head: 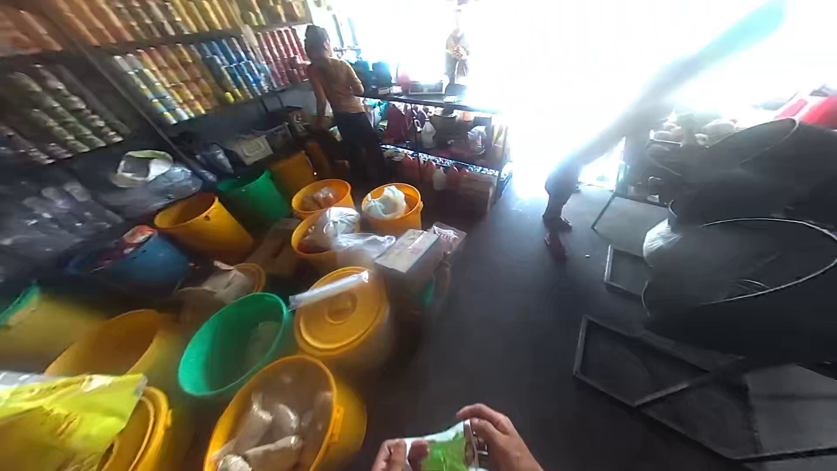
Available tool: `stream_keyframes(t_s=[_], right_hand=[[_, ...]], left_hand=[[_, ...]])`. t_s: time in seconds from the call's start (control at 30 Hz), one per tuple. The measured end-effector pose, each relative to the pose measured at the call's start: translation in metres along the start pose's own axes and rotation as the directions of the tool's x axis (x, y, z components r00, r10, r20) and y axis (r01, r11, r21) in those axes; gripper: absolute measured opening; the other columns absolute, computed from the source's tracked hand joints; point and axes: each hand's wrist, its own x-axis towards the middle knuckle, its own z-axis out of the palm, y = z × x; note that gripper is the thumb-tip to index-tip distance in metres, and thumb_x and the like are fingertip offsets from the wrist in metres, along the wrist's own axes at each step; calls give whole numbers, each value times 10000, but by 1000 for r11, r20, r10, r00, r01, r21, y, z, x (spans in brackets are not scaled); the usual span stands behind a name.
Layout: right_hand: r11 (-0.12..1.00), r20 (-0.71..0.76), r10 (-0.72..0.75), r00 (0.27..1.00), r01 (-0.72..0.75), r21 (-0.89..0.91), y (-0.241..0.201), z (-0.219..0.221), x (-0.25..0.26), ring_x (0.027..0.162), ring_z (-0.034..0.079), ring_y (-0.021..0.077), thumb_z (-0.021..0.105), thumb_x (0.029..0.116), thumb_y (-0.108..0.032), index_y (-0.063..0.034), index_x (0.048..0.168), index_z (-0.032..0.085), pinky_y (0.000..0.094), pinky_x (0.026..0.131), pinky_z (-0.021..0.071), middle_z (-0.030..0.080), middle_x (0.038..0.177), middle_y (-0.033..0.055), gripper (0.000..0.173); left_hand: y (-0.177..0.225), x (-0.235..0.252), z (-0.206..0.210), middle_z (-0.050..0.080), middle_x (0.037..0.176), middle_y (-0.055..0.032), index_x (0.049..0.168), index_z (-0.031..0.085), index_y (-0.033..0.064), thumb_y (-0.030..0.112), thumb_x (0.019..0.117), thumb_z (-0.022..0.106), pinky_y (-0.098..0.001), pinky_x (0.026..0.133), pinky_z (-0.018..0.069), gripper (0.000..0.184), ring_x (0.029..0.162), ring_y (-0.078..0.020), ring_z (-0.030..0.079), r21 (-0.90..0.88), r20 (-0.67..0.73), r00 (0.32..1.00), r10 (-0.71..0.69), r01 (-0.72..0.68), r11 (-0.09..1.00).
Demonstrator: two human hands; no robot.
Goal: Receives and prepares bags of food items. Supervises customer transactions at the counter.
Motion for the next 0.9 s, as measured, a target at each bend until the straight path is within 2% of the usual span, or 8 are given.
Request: stream_keyframes(t_s=[0.07, 0.17, 0.23, 0.37, 0.53, 0.67, 0.8, 0.9], right_hand=[[999, 6, -25, 1000, 24, 35, -48, -29, 32, 721, 685, 163, 397, 1051, -134, 4, 1228, 623, 359, 711, 608, 698, 853, 85, 318], [986, -32, -107, 994, 110, 128, -116, -60, 78, 815, 719, 198, 443, 1060, -179, 5, 1212, 642, 388, 787, 619, 727, 945, 118, 311], [958, -54, -207, 977, 213, 192, -154, -79, 114, 889, 738, 237, 486, 1058, -225, 5, 1218, 645, 419, 843, 621, 738, 1016, 151, 322], [901, -78, -385, 920, 393, 186, -231, -120, 208, 986, 722, 233, 507, 1056, -251, 0, 1252, 647, 398, 903, 596, 733, 1092, 158, 348], [850, -138, -526, 839, 514, -117, -340, -204, 324, 1110, 686, 253, 503, 1063, -323, 55, 1370, 580, 419, 996, 561, 699, 1227, 182, 493], [784, -157, -527, 835, 407, -470, -429, -284, 383, 1155, 679, 216, 498, 1058, -395, 33, 1495, 451, 418, 1027, 554, 697, 1272, 127, 614], [533, -111, -643, 757, 339, -775, -504, -377, 432, 1099, 706, 149, 491, 1075, -301, -5, 1347, 623, 385, 973, 594, 743, 1183, 45, 424], [592, -242, -707, 664, 368, -717, -560, -453, 484, 996, 728, 149, 463, 1078, -446, -13, 1318, 624, 371, 910, 611, 761, 1079, 30, 521]], left_hand=[[22, 44, 47, 763, 903, -108, 1073, 546, 2, 114, 1088, 352, -347, 817, 615, 224, 842, -186, 751, 91, 54, 998, 21, -26, 996], [42, 101, 127, 755, 1011, -125, 1132, 535, -54, 70, 1053, 448, -371, 891, 584, 171, 930, -178, 730, 306, 245, 969, 40, -116, 945], [42, 142, 181, 708, 1012, -123, 1193, 533, -105, 60, 1007, 535, -332, 870, 574, 249, 916, -126, 689, 419, 291, 955, 63, -186, 889], [45, 253, 282, 668, 966, -69, 1229, 525, -84, 68, 986, 517, -250, 808, 570, 287, 867, -53, 656, 358, 339, 924, 175, -299, 884], [70, 427, 399, 685, 794, -17, 1138, 575, -25, 141, 1023, 472, -276, 656, 580, 227, 697, -96, 663, 278, 533, 832, 155, -345, 896], [103, 534, 503, 669, 830, -57, 1164, 575, -34, 158, 1017, 489, -329, 708, 582, 256, 729, -139, 660, 346, 623, 782, 7, -284, 894], [140, 649, 599, 637, 781, -45, 1135, 571, -50, 146, 1039, 492, -317, 660, 581, 233, 661, -118, 639, 381, 700, 713, -54, -309, 871], [165, 746, 653, 626, 772, -18, 1142, 579, -33, 118, 1021, 527, -277, 641, 549, 201, 638, -80, 602, 415, 613, 790, 4, -326, 850]])
